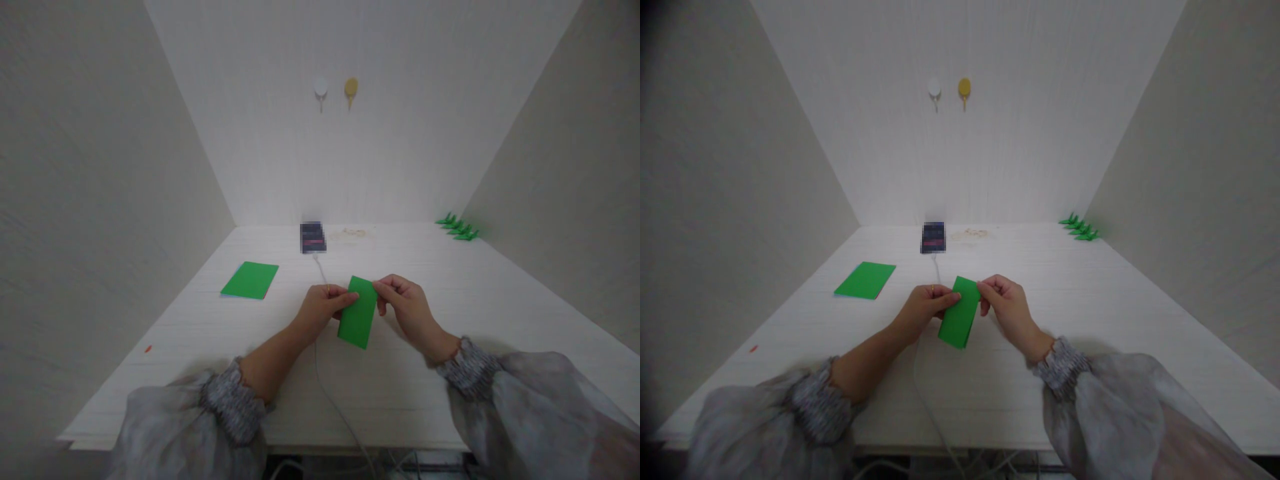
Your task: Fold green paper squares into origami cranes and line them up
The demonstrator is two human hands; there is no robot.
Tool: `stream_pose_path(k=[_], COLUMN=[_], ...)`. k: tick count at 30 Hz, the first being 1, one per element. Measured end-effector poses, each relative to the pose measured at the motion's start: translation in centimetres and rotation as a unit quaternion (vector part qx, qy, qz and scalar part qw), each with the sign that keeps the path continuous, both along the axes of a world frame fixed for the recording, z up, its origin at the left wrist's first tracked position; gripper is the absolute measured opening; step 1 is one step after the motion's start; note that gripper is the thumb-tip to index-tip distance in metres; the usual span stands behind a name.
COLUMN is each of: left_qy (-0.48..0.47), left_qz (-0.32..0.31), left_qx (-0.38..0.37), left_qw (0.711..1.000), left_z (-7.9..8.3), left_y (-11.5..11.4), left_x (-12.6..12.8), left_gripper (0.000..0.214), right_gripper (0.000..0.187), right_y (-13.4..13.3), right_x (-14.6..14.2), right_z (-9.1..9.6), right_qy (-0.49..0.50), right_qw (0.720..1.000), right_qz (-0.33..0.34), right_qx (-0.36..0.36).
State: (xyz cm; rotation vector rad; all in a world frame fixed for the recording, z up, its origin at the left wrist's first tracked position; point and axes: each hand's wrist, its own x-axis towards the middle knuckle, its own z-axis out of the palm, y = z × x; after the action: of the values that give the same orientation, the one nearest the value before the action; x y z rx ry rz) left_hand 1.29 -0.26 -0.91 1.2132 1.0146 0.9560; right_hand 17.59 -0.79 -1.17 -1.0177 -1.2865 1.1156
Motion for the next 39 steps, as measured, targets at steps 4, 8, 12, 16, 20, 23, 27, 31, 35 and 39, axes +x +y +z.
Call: stream_pose_path(k=[4, 8, 12, 16, 20, 23, 27, 31, 35, 39], left_qy=[-0.001, -0.003, 0.002, 0.007, -0.004, 0.0, 0.018, 0.017, 0.019, 0.024], left_qz=[0.007, -0.003, -0.005, 0.01, 0.001, -0.005, 0.009, 0.003, -0.006, -0.003], left_qx=[0.001, -0.003, -0.017, -0.006, -0.008, -0.018, -0.019, -0.024, -0.023, -0.022], left_qw=[1.0, 1.0, 1.0, 1.0, 1.0, 1.0, 1.0, 1.0, 1.0, 0.999], left_z=[-0.07, -0.21, -0.36, -0.32, -0.38, -0.56, -0.7, -0.68, -0.66, -0.65], left_y=[0.0, 0.03, 0.07, 0.06, 0.01, 0.1, 0.27, 0.19, 0.07, 0.12], left_x=[-0.08, -0.15, -0.17, -0.19, -0.29, -0.37, -0.39, -0.44, -0.6, -0.63], left_gripper=[0.025, 0.026, 0.025, 0.023, 0.026, 0.027, 0.025, 0.024, 0.022, 0.02], right_gripper=[0.022, 0.02, 0.019, 0.019, 0.018, 0.019, 0.019, 0.018, 0.019, 0.02], right_y=[0.09, 0.17, 0.22, 0.2, 0.32, 0.49, 0.67, 0.77, 0.88, 0.88], right_x=[0.03, 0.09, 0.13, 0.08, 0.2, 0.33, 0.37, 0.41, 0.5, 0.53], right_z=[-0.16, -0.26, -0.23, -0.18, -0.27, -0.37, -0.46, -0.45, -0.32, -0.26], right_qy=[0.01, 0.024, 0.025, 0.029, 0.045, 0.057, 0.067, 0.075, 0.093, 0.103], right_qw=[1.0, 1.0, 0.999, 0.999, 0.998, 0.996, 0.995, 0.995, 0.993, 0.992], right_qz=[-0.001, -0.013, -0.033, -0.036, -0.047, -0.066, -0.069, -0.066, -0.071, -0.074], right_qx=[0.001, 0.006, 0.008, 0.004, 0.007, 0.009, 0.009, 0.009, -0.003, -0.012])
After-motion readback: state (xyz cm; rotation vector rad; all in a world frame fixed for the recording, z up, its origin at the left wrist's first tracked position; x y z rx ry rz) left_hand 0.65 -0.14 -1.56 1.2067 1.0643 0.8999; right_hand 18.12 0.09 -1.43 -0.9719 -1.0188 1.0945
